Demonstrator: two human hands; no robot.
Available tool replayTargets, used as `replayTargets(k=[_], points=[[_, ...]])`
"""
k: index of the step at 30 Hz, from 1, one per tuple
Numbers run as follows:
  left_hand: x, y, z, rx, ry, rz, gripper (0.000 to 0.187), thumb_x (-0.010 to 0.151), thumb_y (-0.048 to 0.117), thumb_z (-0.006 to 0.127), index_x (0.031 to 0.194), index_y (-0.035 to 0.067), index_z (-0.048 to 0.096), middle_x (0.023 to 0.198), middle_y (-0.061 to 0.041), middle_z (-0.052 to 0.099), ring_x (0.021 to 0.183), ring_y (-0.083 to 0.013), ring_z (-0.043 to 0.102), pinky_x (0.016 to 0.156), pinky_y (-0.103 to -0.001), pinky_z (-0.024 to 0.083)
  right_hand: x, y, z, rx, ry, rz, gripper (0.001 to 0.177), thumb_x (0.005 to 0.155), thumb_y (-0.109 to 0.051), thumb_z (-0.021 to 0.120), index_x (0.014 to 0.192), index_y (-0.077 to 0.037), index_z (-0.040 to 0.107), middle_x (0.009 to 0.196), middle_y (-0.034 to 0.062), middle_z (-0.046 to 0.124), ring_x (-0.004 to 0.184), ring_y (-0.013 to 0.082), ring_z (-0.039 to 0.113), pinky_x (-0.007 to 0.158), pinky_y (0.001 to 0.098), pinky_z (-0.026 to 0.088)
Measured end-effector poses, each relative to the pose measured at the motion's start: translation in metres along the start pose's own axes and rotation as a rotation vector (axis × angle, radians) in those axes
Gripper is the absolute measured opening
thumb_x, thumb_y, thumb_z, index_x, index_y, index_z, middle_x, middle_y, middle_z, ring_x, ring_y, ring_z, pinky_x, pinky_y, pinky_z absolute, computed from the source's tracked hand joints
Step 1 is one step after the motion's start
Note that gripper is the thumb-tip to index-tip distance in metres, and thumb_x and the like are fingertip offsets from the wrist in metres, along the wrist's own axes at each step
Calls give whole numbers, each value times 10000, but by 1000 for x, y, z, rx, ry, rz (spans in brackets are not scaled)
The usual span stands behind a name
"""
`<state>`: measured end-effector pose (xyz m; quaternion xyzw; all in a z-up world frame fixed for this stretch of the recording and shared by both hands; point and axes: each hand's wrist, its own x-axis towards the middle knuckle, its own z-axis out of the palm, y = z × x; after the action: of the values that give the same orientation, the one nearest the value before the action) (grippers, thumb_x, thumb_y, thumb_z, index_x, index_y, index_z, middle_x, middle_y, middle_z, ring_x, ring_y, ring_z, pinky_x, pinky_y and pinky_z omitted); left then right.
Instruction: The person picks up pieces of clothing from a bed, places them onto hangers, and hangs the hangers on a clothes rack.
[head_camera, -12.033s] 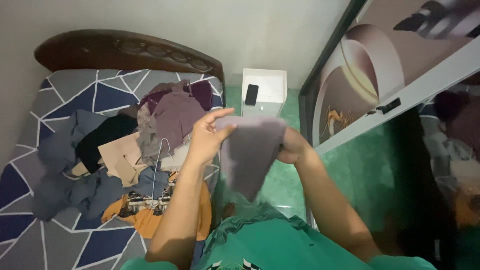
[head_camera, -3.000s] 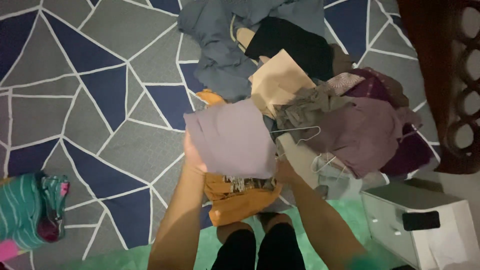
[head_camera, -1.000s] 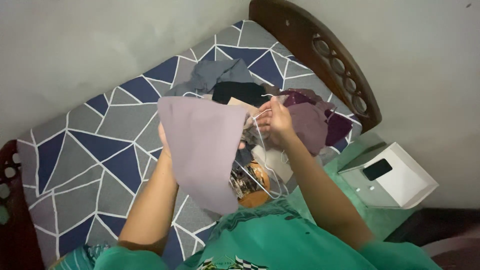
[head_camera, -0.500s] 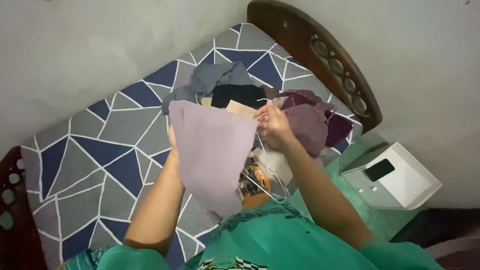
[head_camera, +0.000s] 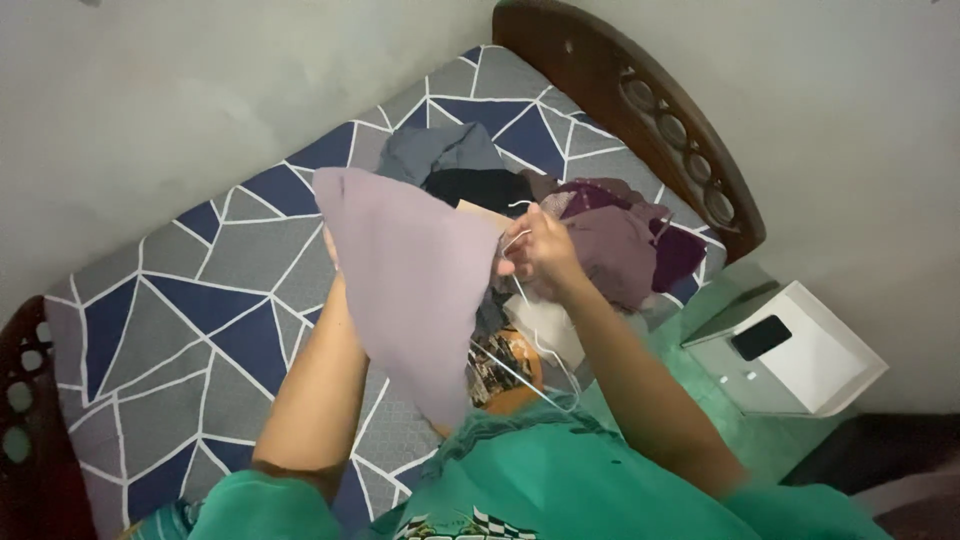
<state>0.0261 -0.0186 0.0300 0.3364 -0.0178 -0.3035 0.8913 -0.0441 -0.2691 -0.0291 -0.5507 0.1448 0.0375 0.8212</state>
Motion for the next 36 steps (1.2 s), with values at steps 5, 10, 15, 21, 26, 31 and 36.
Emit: replayTargets(k=[5, 10, 15, 21, 26, 31, 36], points=[[5, -6, 4, -41, 7, -7, 664, 1005, 586, 549, 1189, -39, 678, 1137, -203, 710, 1009, -317, 699, 899, -446, 564, -2, -4, -1, 161, 51, 25, 455, 1051, -477, 366, 925, -88, 565, 710, 79, 596, 535, 155, 545, 406, 307, 432], [-9, -19, 2, -36, -44, -131, 663, 1003, 585, 558, 1178, -42, 684, 1123, -204, 716, 995, -314, 705, 888, -442, 569, 4, -22, -20, 27, 111, -36, 496, 1096, -481, 369, 964, -59, 593, 740, 75, 662, 558, 132, 591, 449, 270, 440], [-27, -11, -4, -18, -97, -229, 661, 1002, 583, 568, 1166, -46, 690, 1109, -205, 722, 981, -312, 711, 878, -438, 574, -6, -42, -33, -115, 228, -223, 509, 1088, -474, 317, 939, -56, 568, 685, 79, 626, 507, 151, 617, 444, 319, 528], [-30, 12, -4, -16, -167, -300, 660, 1000, 582, 580, 1152, -49, 697, 1092, -206, 729, 963, -309, 718, 865, -433, 580, -27, -71, -42, -166, 16, -463, 499, 1140, -429, 344, 988, -19, 584, 720, 79, 628, 570, 137, 619, 520, 260, 512], [-31, 14, -16, 558, -116, -387, 390, 863, 243, 757, 1163, 1, 699, 1085, -114, 746, 975, -209, 715, 874, -380, 569, -44, -88, -36, -221, 64, -534, 462, 1137, -392, 329, 989, -33, 580, 681, 60, 615, 522, 100, 550, 482, 228, 444], [-29, -4, -10, 821, 38, -303, 351, 819, 194, 776, 1083, -35, 741, 989, -115, 779, 862, -198, 730, 765, -347, 575, -55, -90, -33, -302, 36, -591, 457, 1153, -368, 320, 987, -30, 578, 677, 51, 610, 536, 80, 535, 493, 212, 419], [-31, -9, 5, 849, 231, -194, 295, 831, 198, 784, 1024, -22, 750, 920, -79, 780, 775, -162, 721, 696, -319, 573, -57, -83, -36, -321, 32, -581, 451, 1154, -354, 324, 994, -23, 586, 689, 48, 617, 549, 74, 538, 504, 216, 438]])
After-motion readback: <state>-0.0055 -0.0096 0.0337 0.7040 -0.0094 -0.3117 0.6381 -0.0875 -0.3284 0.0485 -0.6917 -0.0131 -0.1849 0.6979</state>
